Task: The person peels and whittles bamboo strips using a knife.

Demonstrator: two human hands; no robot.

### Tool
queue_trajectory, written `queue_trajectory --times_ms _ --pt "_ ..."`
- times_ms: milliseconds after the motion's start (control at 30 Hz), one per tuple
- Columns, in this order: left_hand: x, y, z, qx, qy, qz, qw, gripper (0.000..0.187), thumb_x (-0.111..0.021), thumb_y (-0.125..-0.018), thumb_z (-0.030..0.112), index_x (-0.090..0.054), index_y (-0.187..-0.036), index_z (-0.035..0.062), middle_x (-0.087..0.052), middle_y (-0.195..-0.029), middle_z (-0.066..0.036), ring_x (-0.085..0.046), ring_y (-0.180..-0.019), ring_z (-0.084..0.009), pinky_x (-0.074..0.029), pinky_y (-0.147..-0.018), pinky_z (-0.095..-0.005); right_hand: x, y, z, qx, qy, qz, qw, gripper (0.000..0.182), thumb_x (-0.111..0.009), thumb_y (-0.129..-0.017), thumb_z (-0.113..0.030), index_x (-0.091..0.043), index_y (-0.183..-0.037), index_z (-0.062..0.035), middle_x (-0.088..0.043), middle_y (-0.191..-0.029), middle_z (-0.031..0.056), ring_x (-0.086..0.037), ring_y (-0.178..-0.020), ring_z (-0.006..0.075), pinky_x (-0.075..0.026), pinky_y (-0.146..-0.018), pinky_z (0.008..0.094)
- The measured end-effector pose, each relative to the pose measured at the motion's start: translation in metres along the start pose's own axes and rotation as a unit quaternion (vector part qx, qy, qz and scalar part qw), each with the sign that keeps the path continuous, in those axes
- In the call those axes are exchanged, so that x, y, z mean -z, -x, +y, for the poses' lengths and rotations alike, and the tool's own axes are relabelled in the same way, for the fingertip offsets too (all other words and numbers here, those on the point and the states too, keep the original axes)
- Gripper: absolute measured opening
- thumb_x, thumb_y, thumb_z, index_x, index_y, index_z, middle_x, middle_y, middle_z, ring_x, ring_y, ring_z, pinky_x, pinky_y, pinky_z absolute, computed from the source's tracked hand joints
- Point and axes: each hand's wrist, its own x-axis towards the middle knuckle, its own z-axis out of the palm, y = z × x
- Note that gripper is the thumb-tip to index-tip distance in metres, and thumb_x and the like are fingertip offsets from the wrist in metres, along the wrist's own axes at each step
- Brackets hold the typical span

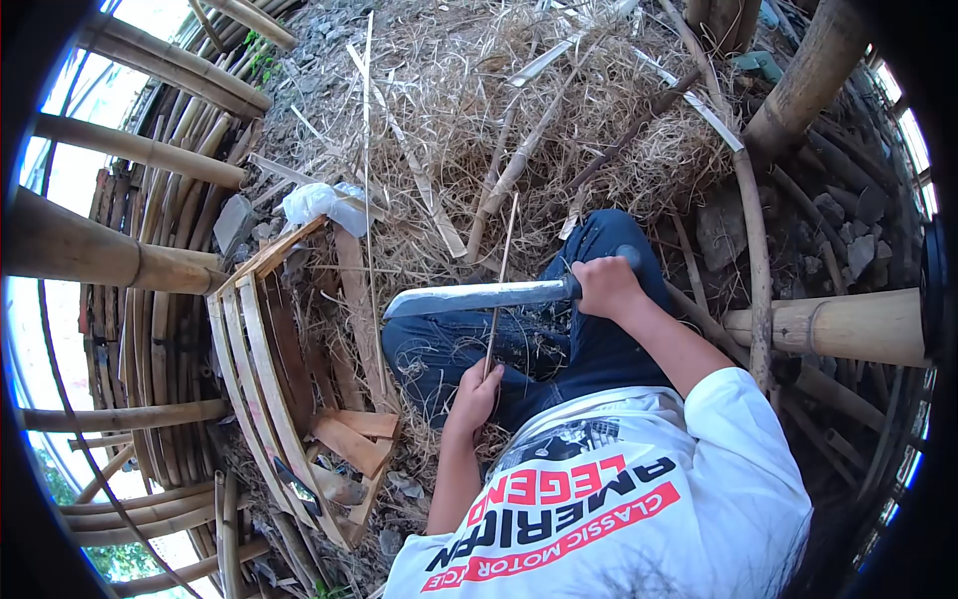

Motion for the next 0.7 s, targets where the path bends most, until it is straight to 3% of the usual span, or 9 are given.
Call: queue_trajectory --times_ms 367,433,700 --pt "0.001 0.004 0.002 -0.001 0.014 0.000 1.000 0.017 -0.054 -0.096 0.015 -0.050 -0.081 0.0076 -0.041 -0.066 0.008 -0.036 -0.057 -0.0038 -0.029 -0.050 -0.0236 0.002 -0.023 0.011 -0.062 0.016 0.002 0.998 0.018 -0.070 -0.064 -0.019 -0.063 -0.077 -0.0082 -0.067 -0.072 0.0150 -0.069 -0.072 0.0318 -0.055 -0.066 0.0430" --pt "0.003 0.004 0.000 0.017 -0.035 -0.001 0.999 0.018 -0.054 -0.094 0.016 -0.053 -0.085 0.0012 -0.047 -0.068 0.000 -0.041 -0.065 -0.0101 -0.038 -0.060 -0.0292 0.004 -0.029 0.013 -0.098 0.018 0.008 0.995 0.017 -0.069 -0.066 -0.019 -0.065 -0.077 -0.0078 -0.067 -0.073 0.0157 -0.069 -0.072 0.0319 -0.055 -0.067 0.0435" --pt "-0.001 0.005 0.003 0.013 -0.052 0.006 0.999 0.018 -0.054 -0.094 0.015 -0.053 -0.085 0.0003 -0.047 -0.066 0.000 -0.040 -0.064 -0.0100 -0.037 -0.057 -0.0296 -0.002 -0.041 0.026 -0.112 0.019 0.003 0.993 0.017 -0.069 -0.067 -0.020 -0.067 -0.078 -0.0074 -0.068 -0.075 0.0168 -0.069 -0.073 0.0339 -0.055 -0.068 0.0439"
